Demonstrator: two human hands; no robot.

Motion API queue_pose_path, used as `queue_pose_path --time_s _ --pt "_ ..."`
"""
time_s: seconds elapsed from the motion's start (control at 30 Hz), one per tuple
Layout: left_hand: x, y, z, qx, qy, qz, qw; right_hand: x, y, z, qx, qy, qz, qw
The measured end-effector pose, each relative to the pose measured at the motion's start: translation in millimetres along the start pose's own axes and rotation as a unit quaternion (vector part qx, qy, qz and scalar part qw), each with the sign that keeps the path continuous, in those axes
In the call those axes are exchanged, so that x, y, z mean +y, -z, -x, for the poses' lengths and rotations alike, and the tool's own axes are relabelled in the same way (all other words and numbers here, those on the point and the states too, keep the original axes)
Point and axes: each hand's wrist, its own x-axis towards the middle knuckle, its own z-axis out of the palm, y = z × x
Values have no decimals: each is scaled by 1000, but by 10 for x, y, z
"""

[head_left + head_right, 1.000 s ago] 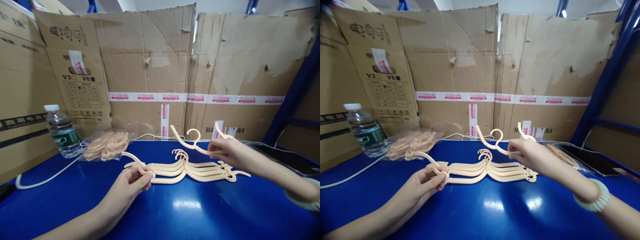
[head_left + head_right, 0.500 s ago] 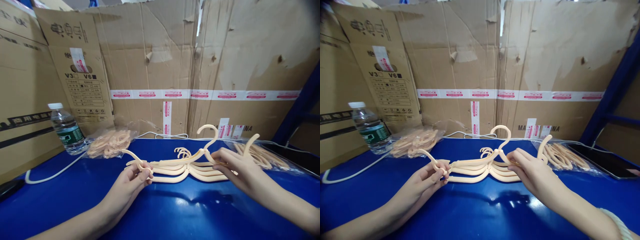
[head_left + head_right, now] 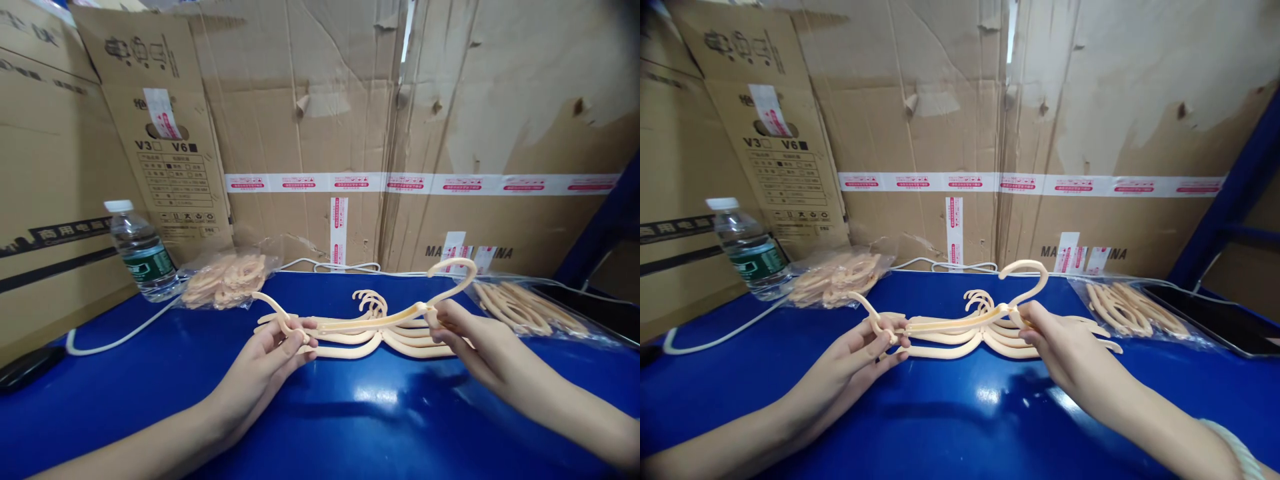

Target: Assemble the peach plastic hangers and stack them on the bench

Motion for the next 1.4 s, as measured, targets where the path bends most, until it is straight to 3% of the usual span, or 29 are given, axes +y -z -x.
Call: queue_pose_path --time_s 0.37,1.0,1.4 --pt "4 -2 13 -33 36 28 998 -105 14 56 -41 64 35 997" --pt "12 2 35 -75 77 33 994 -169 -25 62 5 136 37 990" --pt "65 -5 52 -42 71 38 996 -186 -34 56 22 139 35 989"
